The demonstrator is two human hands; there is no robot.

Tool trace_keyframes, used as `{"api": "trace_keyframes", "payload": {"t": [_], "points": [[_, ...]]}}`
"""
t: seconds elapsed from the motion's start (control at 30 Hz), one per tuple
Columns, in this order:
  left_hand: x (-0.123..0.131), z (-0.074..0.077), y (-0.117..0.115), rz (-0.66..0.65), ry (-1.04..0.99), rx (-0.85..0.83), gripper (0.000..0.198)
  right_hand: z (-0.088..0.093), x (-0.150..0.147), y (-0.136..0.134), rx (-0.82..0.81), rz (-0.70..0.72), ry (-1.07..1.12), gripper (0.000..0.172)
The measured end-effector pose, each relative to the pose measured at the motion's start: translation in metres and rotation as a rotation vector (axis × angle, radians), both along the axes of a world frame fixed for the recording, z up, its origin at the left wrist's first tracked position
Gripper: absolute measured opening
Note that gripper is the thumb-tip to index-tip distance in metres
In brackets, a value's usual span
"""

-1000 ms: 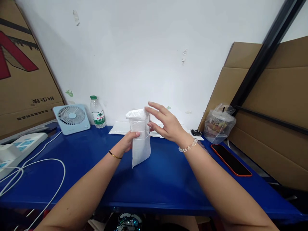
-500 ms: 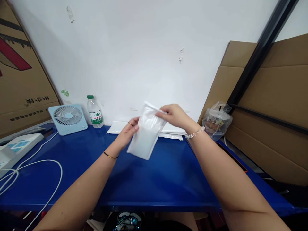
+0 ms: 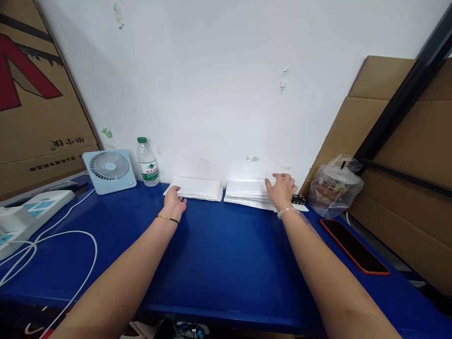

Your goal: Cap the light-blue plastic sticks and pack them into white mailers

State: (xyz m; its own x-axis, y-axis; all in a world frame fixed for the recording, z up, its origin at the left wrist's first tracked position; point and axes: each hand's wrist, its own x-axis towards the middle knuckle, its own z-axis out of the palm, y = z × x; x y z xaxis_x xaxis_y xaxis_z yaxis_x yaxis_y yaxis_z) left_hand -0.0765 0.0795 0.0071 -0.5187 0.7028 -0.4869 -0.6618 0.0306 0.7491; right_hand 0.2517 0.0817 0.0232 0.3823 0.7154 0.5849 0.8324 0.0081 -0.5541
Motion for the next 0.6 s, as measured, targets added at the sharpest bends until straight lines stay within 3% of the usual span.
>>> {"api": "trace_keyframes", "payload": {"t": [0.07,0.13,0.2,0.3,0.47,0.53,0.6], "points": [[0.001,0.001,0.0,-0.029,-0.043,-0.002,0.038,0.0,-0.04,0.009,-0.02,0.27,0.009,0.032],[0.0,0.001,-0.001,-0.052,-0.077,0.0,0.037,-0.003,-0.088,0.021,-0.186,0.472,0.205,0.034],[-0.003,0.002,-0.003,-0.068,-0.105,0.006,0.036,-0.01,-0.133,0.034,-0.33,0.505,0.387,0.047],[-0.009,0.004,-0.005,-0.093,-0.148,0.016,0.035,-0.02,-0.178,0.049,-0.386,0.514,0.458,0.047],[-0.015,0.008,-0.008,-0.117,-0.216,0.003,0.053,-0.018,-0.186,0.039,-0.312,0.669,0.483,0.024],[-0.013,0.009,-0.011,-0.122,-0.262,0.046,0.059,-0.012,-0.177,0.02,-0.228,0.811,0.4,0.016],[-0.009,0.009,-0.014,-0.155,-0.318,0.197,0.054,-0.006,-0.166,-0.005,-0.096,1.006,0.204,0.013]]}}
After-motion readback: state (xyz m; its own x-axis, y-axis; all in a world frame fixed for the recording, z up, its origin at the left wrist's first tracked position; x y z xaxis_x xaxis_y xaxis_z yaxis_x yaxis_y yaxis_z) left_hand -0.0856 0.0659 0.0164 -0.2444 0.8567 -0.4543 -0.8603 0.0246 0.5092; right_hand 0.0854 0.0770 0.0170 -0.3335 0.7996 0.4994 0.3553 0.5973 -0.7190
